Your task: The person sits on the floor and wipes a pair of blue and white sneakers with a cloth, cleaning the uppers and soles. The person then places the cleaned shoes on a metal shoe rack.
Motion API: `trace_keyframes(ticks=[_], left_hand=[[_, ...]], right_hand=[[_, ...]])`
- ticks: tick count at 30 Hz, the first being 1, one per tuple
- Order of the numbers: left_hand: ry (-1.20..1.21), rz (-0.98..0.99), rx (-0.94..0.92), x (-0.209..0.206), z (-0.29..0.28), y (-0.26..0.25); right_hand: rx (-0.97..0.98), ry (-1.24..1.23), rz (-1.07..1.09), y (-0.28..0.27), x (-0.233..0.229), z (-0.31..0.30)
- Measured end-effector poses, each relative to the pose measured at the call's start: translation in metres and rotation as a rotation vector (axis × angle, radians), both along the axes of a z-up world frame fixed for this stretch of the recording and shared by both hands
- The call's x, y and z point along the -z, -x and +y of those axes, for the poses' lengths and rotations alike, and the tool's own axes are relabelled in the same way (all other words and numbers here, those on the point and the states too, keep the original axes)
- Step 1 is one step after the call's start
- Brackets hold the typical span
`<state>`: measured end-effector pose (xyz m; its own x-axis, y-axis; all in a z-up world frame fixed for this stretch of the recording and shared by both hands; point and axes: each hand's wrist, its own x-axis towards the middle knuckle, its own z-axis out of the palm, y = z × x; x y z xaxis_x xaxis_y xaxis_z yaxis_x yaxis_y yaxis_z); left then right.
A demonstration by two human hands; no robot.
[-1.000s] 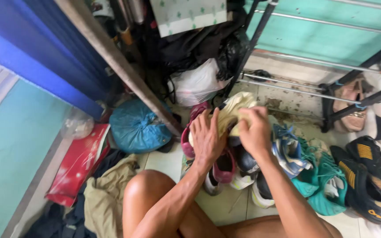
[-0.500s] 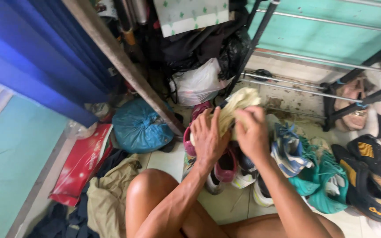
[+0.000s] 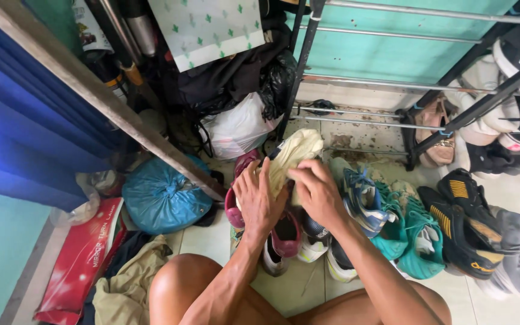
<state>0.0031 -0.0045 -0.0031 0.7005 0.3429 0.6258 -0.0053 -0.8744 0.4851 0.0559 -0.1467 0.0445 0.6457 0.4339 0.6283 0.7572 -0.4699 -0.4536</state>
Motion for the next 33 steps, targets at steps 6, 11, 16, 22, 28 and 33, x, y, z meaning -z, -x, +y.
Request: trace_keyframes(ticks=[6,11,16,22,28,33], left_hand=[[0.100,0.006,0.014,-0.020,-0.007,-0.004],[0.308,0.042,0.200,-0.024,-0.001,-0.007],[0.451,0.105,0.237,-0.020,0.000,-0.003],[0.353,0.081,0.195,-0.024,-0.003,-0.006],[0.267,0.109,0.143,-0.023,-0.010,-0.003],[0.398,0.099,0.184,-0.020,-0.001,-0.004]], right_hand=[[0.271,-0.274,-0.040,-0.031,0.004,-0.042],[0.164,-0.208,-0.075,-0.012,0.012,-0.019],[0.060,-0.104,-0.084,-0.018,0.024,-0.025],[0.083,0.056,-0.189,-0.005,-0.007,-0.014],[0.141,0.008,-0.211,-0.006,0.002,-0.019],[0.168,-0.029,0.014,-0.034,0.016,-0.051]])
